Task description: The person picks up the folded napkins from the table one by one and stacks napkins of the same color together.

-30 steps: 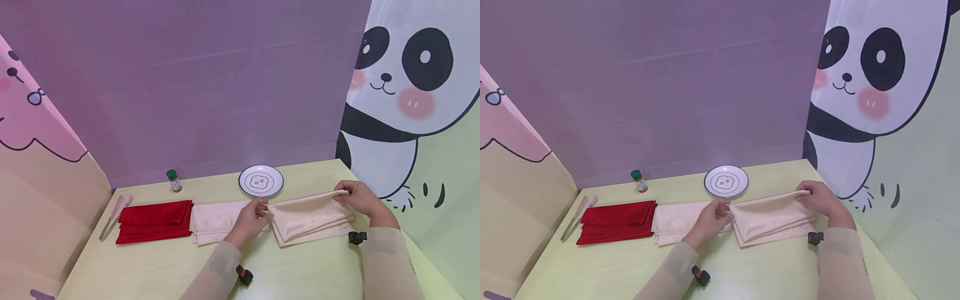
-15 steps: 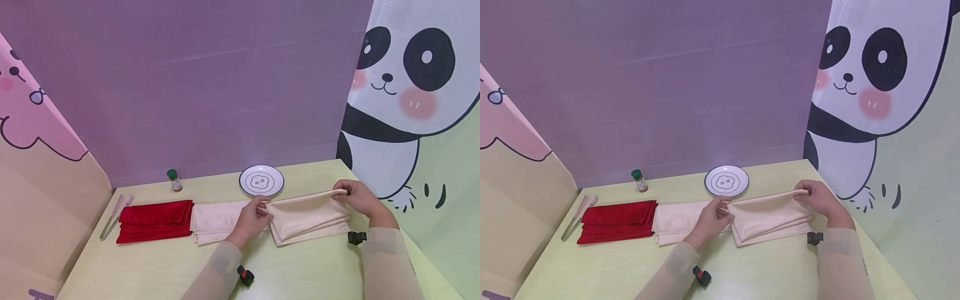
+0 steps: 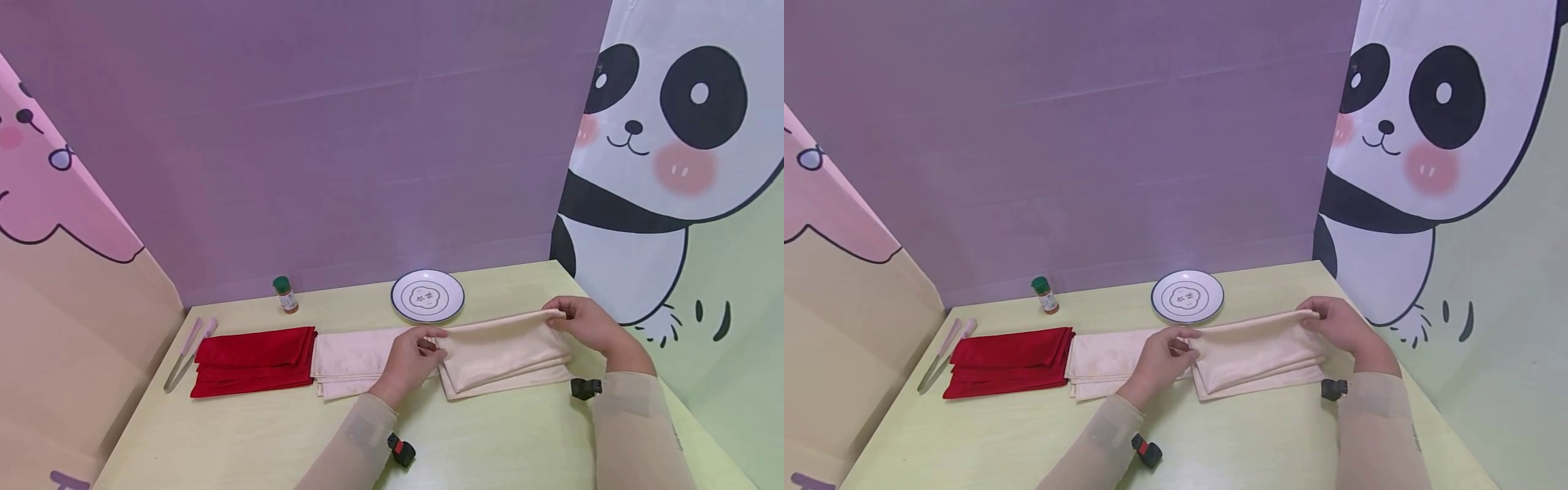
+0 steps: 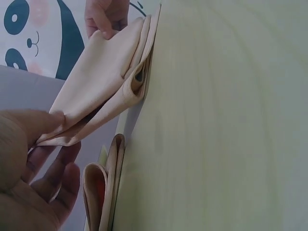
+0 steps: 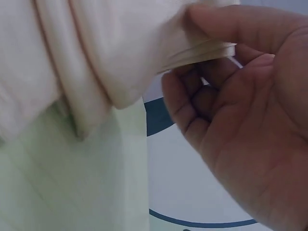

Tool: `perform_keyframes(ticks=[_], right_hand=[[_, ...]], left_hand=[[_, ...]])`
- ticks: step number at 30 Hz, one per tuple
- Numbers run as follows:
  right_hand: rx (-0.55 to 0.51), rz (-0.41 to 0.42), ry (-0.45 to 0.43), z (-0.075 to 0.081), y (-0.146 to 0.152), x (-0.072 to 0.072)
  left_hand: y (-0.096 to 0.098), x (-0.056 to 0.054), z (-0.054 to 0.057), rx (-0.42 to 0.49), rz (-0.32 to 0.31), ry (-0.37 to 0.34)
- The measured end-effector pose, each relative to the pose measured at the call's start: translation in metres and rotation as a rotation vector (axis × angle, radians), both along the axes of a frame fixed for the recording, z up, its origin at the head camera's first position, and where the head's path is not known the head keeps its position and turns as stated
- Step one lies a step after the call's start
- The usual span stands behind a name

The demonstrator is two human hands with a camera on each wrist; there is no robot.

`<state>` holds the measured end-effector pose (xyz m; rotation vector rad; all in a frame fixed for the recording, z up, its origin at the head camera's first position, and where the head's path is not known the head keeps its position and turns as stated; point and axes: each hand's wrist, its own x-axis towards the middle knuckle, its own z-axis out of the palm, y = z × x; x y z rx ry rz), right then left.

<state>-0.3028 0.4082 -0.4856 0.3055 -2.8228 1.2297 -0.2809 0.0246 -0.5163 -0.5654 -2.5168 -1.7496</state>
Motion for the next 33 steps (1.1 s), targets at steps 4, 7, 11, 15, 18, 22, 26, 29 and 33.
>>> perform_keyframes(ticks=[4,7,11,15,18,22,26,29,33], right_hand=[[0.01,0.038,-0.025,0.0,-0.001,0.001],[0.006,0.057,-0.02,0.002,-0.003,0.003],[0.005,0.061,-0.003,0.004,-0.005,0.004],[-0.01,0.056,-0.015,0.006,-0.006,0.003],[-0.034,0.051,-0.033,0.006,-0.006,0.002],[-0.084,0.031,-0.038,0.006,-0.007,0.0],[-0.116,-0.035,0.033,0.009,-0.009,0.0],[-0.107,-0.093,0.121,0.009,-0.011,-0.001],[-0.117,-0.104,0.192,0.006,-0.009,-0.002]], left_hand=[[0.0,0.002,0.001,0.027,-0.009,-0.015],[0.0,0.003,0.001,0.054,-0.015,-0.029],[0.001,0.003,0.001,0.081,-0.015,-0.035],[0.001,0.002,0.001,0.093,-0.002,-0.007],[0.002,0.001,0.001,0.103,0.009,0.005],[0.001,0.0,0.001,0.118,0.017,-0.005],[0.001,0.0,0.002,0.127,0.018,0.0],[0.0,0.001,0.003,0.124,0.012,0.012],[0.0,0.001,0.003,0.124,0.015,0.014]])
